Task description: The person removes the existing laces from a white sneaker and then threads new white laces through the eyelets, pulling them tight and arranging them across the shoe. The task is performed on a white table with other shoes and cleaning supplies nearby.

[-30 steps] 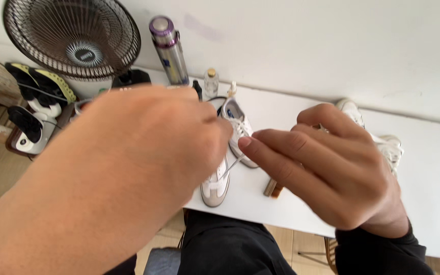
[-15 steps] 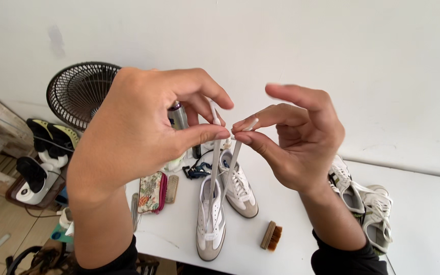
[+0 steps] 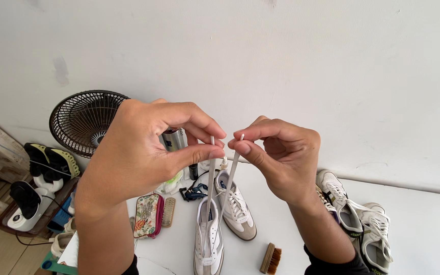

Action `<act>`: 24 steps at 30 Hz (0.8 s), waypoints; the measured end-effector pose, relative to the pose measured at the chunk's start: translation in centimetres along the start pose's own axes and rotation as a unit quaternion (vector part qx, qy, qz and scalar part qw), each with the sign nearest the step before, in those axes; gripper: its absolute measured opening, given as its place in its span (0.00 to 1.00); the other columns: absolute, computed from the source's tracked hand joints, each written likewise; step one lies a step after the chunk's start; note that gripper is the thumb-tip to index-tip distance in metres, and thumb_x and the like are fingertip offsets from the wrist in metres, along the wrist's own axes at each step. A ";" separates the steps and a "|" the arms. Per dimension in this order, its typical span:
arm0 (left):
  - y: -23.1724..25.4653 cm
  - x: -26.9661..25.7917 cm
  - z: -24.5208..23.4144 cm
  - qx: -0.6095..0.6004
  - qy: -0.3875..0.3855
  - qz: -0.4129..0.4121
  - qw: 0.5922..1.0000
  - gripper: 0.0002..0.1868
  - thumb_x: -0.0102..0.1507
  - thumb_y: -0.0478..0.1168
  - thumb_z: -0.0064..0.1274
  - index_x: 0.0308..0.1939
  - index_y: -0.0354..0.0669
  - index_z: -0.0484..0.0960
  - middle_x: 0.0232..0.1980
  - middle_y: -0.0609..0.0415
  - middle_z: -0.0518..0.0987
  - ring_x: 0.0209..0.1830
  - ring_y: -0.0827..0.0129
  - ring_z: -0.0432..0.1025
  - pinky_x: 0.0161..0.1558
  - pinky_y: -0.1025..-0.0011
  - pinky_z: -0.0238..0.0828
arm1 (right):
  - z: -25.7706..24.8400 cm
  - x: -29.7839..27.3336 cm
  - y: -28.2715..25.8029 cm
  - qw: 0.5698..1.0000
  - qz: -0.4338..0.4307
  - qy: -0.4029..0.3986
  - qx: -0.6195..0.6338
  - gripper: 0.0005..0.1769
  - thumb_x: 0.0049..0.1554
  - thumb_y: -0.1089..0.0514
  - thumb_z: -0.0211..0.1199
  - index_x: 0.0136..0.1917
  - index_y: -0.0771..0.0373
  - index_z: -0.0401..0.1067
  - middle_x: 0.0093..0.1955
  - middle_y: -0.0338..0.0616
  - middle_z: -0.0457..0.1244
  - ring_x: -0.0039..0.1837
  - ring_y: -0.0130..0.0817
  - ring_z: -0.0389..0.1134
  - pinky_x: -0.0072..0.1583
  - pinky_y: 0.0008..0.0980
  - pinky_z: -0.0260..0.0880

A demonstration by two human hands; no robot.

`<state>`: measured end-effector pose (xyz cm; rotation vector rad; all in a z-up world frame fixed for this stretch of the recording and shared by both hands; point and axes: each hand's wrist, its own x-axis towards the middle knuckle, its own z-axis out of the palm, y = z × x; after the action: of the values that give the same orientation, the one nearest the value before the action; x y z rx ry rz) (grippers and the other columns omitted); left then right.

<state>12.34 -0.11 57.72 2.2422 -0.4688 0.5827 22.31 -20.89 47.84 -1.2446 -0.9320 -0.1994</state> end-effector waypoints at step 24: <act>0.7 0.1 -0.3 -0.059 -0.056 0.031 0.996 0.07 0.63 0.44 0.70 0.42 0.49 0.92 0.33 0.62 0.92 0.32 0.85 0.84 0.15 0.86 0.70 | -0.1 -0.2 0.4 0.999 0.006 -0.018 0.034 0.04 0.66 0.65 0.71 0.55 0.62 0.81 0.48 0.45 0.74 0.50 0.32 0.72 0.51 0.27 0.76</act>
<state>11.96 -0.33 58.37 2.1616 -0.6169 0.4506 22.48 -20.92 47.38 -1.1942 -0.9553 -0.1353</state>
